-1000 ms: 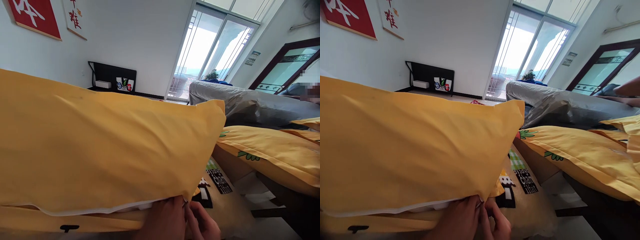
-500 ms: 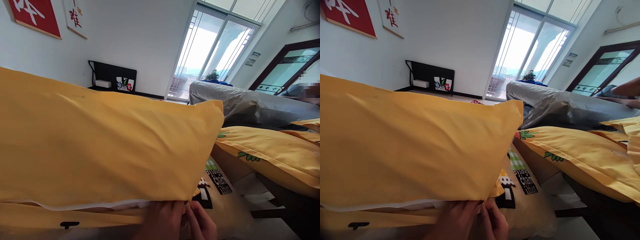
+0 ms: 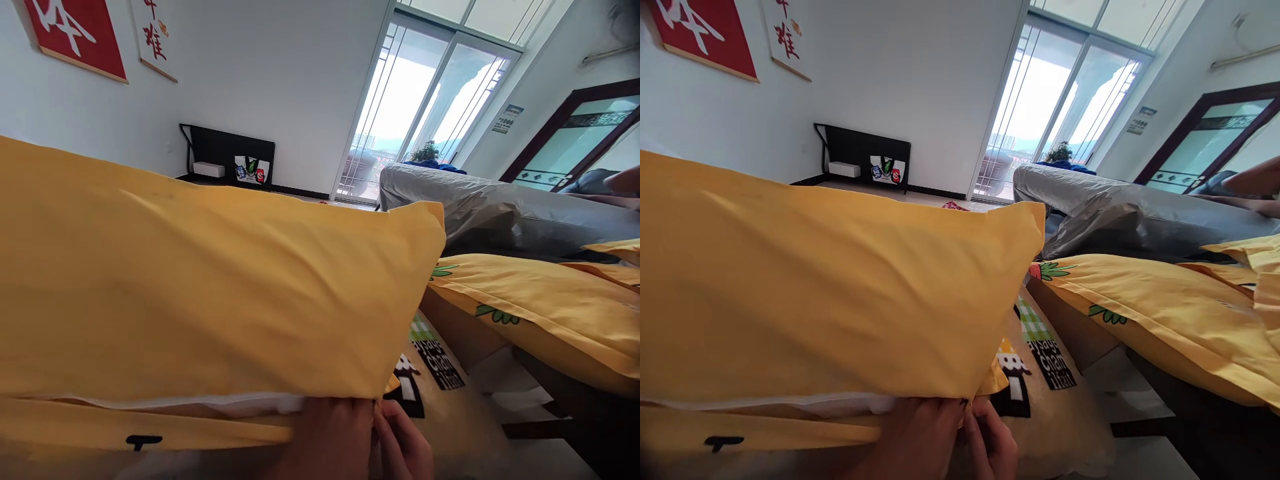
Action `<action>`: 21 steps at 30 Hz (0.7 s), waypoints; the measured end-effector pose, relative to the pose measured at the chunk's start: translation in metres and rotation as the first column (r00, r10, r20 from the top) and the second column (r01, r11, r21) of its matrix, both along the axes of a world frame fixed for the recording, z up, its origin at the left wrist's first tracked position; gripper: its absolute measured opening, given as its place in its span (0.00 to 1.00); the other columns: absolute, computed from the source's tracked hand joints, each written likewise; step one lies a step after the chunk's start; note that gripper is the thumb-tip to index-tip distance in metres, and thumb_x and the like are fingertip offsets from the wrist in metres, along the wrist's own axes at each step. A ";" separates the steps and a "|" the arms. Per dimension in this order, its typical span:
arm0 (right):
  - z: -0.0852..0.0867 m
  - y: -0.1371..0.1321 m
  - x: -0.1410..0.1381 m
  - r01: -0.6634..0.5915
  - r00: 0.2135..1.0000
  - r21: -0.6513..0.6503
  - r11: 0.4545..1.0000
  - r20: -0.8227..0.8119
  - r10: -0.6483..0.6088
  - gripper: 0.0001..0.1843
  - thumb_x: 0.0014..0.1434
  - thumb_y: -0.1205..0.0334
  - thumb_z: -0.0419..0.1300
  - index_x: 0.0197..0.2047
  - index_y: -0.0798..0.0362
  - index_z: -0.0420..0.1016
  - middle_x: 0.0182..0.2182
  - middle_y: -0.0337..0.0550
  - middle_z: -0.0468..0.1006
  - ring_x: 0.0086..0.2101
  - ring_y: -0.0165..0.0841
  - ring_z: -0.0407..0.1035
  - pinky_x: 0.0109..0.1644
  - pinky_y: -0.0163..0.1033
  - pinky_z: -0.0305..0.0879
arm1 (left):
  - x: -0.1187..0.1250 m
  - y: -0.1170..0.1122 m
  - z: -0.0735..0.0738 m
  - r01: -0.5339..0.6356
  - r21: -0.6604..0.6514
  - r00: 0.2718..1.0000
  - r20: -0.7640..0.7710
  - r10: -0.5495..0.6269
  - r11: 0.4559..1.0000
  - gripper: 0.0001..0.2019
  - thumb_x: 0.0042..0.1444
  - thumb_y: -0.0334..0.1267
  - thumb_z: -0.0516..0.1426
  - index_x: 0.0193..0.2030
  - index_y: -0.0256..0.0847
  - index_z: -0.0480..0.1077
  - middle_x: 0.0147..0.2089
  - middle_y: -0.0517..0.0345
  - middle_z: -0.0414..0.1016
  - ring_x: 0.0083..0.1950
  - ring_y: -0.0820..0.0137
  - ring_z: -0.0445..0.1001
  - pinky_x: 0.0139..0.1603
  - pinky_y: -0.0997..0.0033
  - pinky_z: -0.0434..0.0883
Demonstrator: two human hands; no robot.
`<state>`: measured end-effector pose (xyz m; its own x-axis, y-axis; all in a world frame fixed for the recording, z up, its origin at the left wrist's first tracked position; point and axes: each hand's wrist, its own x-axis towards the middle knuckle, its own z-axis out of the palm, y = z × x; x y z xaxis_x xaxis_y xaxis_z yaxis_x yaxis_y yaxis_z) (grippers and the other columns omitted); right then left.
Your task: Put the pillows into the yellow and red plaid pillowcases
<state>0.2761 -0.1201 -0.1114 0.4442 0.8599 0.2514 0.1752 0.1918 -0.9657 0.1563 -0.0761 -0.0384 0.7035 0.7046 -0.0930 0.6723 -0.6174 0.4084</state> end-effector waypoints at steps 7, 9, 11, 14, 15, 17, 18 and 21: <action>0.022 0.019 0.014 -0.138 0.977 0.129 0.982 0.180 0.114 0.20 0.57 0.46 0.60 0.26 0.54 0.73 0.20 0.40 0.73 0.21 0.31 0.67 0.23 0.30 0.67 | 0.008 -0.002 0.024 -0.005 0.265 1.000 -0.029 0.013 0.964 0.13 0.60 0.25 0.47 0.45 0.33 0.71 0.41 0.44 0.76 0.42 0.56 0.76 0.36 0.60 0.74; 0.030 0.025 0.015 -0.116 0.975 0.176 0.977 0.207 0.079 0.19 0.56 0.46 0.61 0.26 0.54 0.74 0.21 0.41 0.74 0.22 0.31 0.68 0.24 0.31 0.68 | 0.012 0.000 0.028 -0.010 0.362 1.000 -0.010 0.014 0.932 0.12 0.60 0.25 0.47 0.42 0.32 0.72 0.38 0.43 0.75 0.39 0.57 0.75 0.34 0.62 0.72; 0.037 0.030 0.014 -0.108 0.974 0.200 0.974 0.219 0.063 0.19 0.56 0.46 0.61 0.26 0.54 0.73 0.20 0.41 0.74 0.21 0.31 0.68 0.24 0.31 0.67 | 0.012 0.004 0.030 -0.021 0.427 1.000 0.002 0.023 0.904 0.12 0.59 0.25 0.47 0.41 0.30 0.72 0.37 0.42 0.74 0.38 0.57 0.74 0.34 0.62 0.71; 0.042 0.036 0.010 -0.110 0.966 0.200 0.974 0.250 0.057 0.19 0.59 0.49 0.58 0.24 0.54 0.72 0.18 0.39 0.71 0.19 0.29 0.65 0.22 0.30 0.64 | 0.004 0.011 0.031 -0.051 0.434 0.999 0.005 0.054 0.900 0.13 0.59 0.25 0.46 0.41 0.30 0.71 0.38 0.42 0.74 0.39 0.57 0.73 0.37 0.60 0.71; 0.042 0.038 0.009 -0.108 0.963 0.201 0.974 0.263 0.052 0.19 0.60 0.49 0.58 0.23 0.54 0.71 0.17 0.38 0.69 0.19 0.28 0.64 0.21 0.29 0.63 | -0.001 0.013 0.031 -0.063 0.421 0.998 0.009 0.065 0.905 0.13 0.58 0.24 0.45 0.41 0.31 0.71 0.39 0.42 0.73 0.39 0.57 0.73 0.38 0.59 0.71; 0.040 0.041 0.007 -0.101 0.958 0.208 0.973 0.283 0.039 0.20 0.60 0.50 0.57 0.23 0.54 0.70 0.16 0.37 0.68 0.18 0.28 0.62 0.20 0.29 0.61 | -0.011 0.016 0.032 -0.078 0.394 0.997 0.019 0.077 0.916 0.13 0.57 0.24 0.46 0.40 0.32 0.70 0.38 0.44 0.73 0.40 0.58 0.73 0.42 0.57 0.71; 0.039 0.042 0.006 -0.095 0.957 0.219 0.971 0.288 0.029 0.19 0.60 0.50 0.57 0.23 0.54 0.70 0.16 0.37 0.67 0.18 0.27 0.62 0.20 0.29 0.61 | -0.016 0.017 0.033 -0.082 0.388 0.997 0.027 0.077 0.918 0.12 0.57 0.24 0.46 0.40 0.32 0.70 0.39 0.45 0.73 0.40 0.58 0.73 0.43 0.56 0.71; 0.037 0.044 0.003 -0.070 0.954 0.267 0.961 0.300 -0.014 0.19 0.59 0.50 0.58 0.24 0.54 0.71 0.17 0.37 0.67 0.18 0.27 0.62 0.19 0.29 0.60 | -0.026 0.020 0.033 -0.089 0.384 0.995 0.067 0.068 0.919 0.12 0.56 0.24 0.47 0.40 0.33 0.69 0.39 0.46 0.73 0.41 0.59 0.72 0.45 0.56 0.70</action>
